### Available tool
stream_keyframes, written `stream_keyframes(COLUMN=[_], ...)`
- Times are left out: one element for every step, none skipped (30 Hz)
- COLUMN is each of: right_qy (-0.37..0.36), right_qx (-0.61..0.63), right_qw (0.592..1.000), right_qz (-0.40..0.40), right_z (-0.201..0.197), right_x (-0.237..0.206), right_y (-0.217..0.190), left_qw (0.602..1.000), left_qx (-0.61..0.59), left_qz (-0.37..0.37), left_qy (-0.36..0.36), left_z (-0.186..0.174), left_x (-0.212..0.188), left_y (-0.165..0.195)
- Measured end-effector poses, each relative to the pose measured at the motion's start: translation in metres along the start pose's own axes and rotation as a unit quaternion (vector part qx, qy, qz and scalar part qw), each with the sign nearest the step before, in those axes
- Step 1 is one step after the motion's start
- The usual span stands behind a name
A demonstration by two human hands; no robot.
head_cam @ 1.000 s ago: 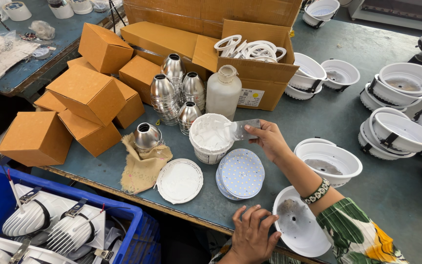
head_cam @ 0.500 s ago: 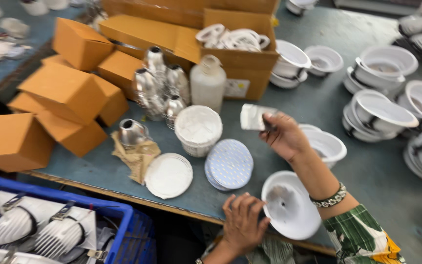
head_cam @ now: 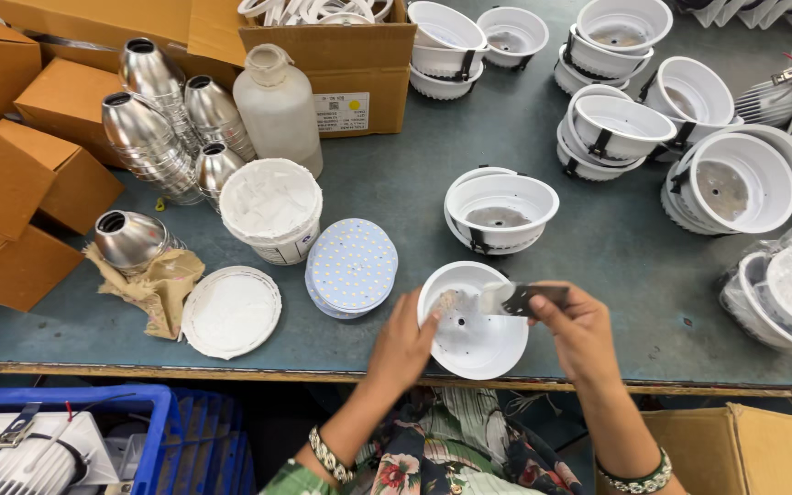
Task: The person applies a white paste to the back of circular LED light modules and the inside of white plastic housings using a small spatula. The person repeatedly scoops paste from a container and spreads it onto the components at a workbench.
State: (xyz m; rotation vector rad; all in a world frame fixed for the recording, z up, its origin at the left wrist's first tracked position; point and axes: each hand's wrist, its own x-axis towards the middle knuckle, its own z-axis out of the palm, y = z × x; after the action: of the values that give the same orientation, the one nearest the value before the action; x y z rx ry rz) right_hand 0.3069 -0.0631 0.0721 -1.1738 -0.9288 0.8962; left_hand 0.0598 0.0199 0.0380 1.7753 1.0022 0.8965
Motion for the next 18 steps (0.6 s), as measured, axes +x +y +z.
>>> stream_keyframes(right_qy=[-0.011,-0.022,-0.033,-0.063,-0.092,-0.121,-0.150,-0.180,-0.209,-0.209,-0.209,-0.209,-0.212,-0.214,-0.216,-0.215,-0.214,-0.213], right_qx=[-0.095,-0.188,-0.279,-0.330,-0.378,-0.423,-0.445,-0.466,-0.486,-0.490,-0.495,-0.500,-0.504,-0.509,-0.515,-0.521,-0.528,-0.535], right_qw=[0.995,0.980,0.955,0.929,0.897,0.859,0.835,0.808,0.780,0.775,0.771,0.765,0.760,0.755,0.748,0.741,0.734,0.727], right_qz=[-0.032,-0.064,-0.097,-0.153,-0.208,-0.262,-0.287,-0.312,-0.335,-0.339,-0.343,-0.347,-0.351,-0.354,-0.358,-0.364,-0.369,-0.374], right_z=[0.002,0.005,0.009,0.014,0.020,0.026,0.031,0.036,0.042,0.047,0.051,0.055,0.057,0.059,0.060,0.061,0.062,0.063], right_x=[-0.004,-0.009,-0.012,-0.013,-0.012,-0.010,-0.007,-0.004,-0.002,-0.001,0.000,0.001,0.001,0.001,0.001,0.001,0.001,0.001], right_y=[-0.001,-0.004,-0.008,-0.012,-0.017,-0.021,-0.025,-0.028,-0.030,-0.030,-0.030,-0.029,-0.028,-0.027,-0.026,-0.024,-0.023,-0.022], left_qw=[1.000,0.999,0.998,0.996,0.994,0.991,0.989,0.988,0.988,0.987,0.988,0.988,0.989,0.990,0.991,0.992,0.992,0.992], left_qx=[-0.006,-0.022,-0.039,-0.055,-0.059,-0.062,-0.065,-0.076,-0.088,-0.099,-0.098,-0.096,-0.094,-0.092,-0.090,-0.089,-0.091,-0.095], left_qz=[-0.006,-0.018,-0.030,-0.043,-0.057,-0.069,-0.081,-0.080,-0.080,-0.079,-0.075,-0.071,-0.067,-0.059,-0.050,-0.041,-0.036,-0.032], left_qy=[-0.005,-0.025,-0.044,-0.063,-0.079,-0.094,-0.109,-0.106,-0.103,-0.100,-0.098,-0.095,-0.092,-0.088,-0.084,-0.079,-0.078,-0.078], left_z=[0.000,0.000,-0.001,-0.003,-0.004,-0.006,-0.007,-0.008,-0.009,-0.011,-0.012,-0.013,-0.015,-0.016,-0.017,-0.018,-0.019,-0.020], left_x=[0.006,0.012,0.017,0.022,0.025,0.027,0.028,0.029,0.028,0.027,0.026,0.024,0.022,0.020,0.018,0.016,0.016,0.016], left_y=[-0.003,-0.005,-0.009,-0.011,-0.013,-0.015,-0.016,-0.016,-0.015,-0.014,-0.013,-0.011,-0.010,-0.008,-0.007,-0.006,-0.005,-0.004])
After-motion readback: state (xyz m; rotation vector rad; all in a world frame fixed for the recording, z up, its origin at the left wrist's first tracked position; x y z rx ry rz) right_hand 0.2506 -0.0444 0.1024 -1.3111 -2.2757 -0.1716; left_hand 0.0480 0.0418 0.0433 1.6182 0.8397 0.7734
